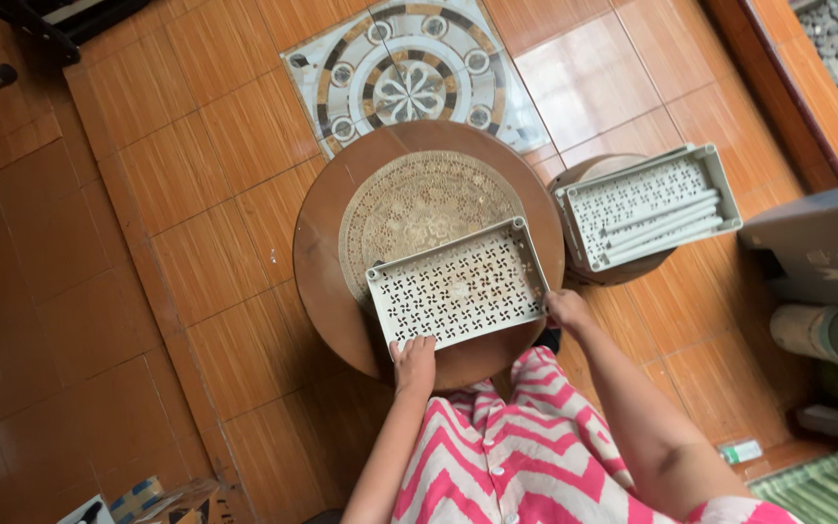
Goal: The person assembles a white plastic tray by inserting black feet and white rods into designated holes. They repeatedly pick up feet and rods, align them with the tray, and press them into place. The tray is handled one at a time and placed on a round table.
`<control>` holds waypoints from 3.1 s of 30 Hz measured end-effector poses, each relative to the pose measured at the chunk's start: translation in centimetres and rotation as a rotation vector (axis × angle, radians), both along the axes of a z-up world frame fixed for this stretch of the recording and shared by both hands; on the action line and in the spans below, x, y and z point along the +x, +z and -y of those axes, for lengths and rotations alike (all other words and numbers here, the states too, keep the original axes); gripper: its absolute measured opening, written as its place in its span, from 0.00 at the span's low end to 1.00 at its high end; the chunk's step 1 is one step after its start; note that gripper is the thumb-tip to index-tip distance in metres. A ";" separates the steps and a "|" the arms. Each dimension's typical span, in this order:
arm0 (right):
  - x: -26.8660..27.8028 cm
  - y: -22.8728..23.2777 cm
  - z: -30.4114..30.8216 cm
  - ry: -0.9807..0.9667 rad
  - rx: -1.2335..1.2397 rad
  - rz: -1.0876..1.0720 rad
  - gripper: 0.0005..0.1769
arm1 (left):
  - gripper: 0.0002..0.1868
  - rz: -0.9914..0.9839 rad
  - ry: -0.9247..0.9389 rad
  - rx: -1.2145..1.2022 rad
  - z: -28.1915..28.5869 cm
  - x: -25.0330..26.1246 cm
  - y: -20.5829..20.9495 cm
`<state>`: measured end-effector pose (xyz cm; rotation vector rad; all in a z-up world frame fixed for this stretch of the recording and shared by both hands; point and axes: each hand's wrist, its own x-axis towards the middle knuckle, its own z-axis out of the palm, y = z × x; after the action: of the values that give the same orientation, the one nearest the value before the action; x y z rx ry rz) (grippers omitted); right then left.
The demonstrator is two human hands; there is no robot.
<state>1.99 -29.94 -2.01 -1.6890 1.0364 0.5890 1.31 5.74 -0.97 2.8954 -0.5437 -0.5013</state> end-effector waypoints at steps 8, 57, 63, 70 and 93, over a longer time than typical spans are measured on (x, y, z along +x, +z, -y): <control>-0.1 2.0 1.6 0.314 -0.367 0.394 0.19 | 0.17 -0.016 0.236 -0.385 -1.1 0.9 6.0; -2.3 21.1 -7.7 0.575 0.290 0.924 0.15 | 0.13 -0.415 0.770 -1.595 11.9 3.7 18.3; -2.0 21.0 -4.4 0.527 -0.076 0.873 0.17 | 0.14 -0.352 0.893 -1.556 5.5 5.5 18.5; -2.3 19.6 -1.9 -0.086 0.706 0.549 0.07 | 0.14 -0.369 0.801 -1.520 8.0 4.3 17.0; -1.4 21.4 -8.6 0.107 1.156 0.412 0.16 | 0.13 -0.295 0.799 -1.535 8.7 3.4 16.9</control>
<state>0.61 -21.37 19.39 -0.7627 0.1773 0.6759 4.72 -2.93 15.96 1.3122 0.2584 -0.1794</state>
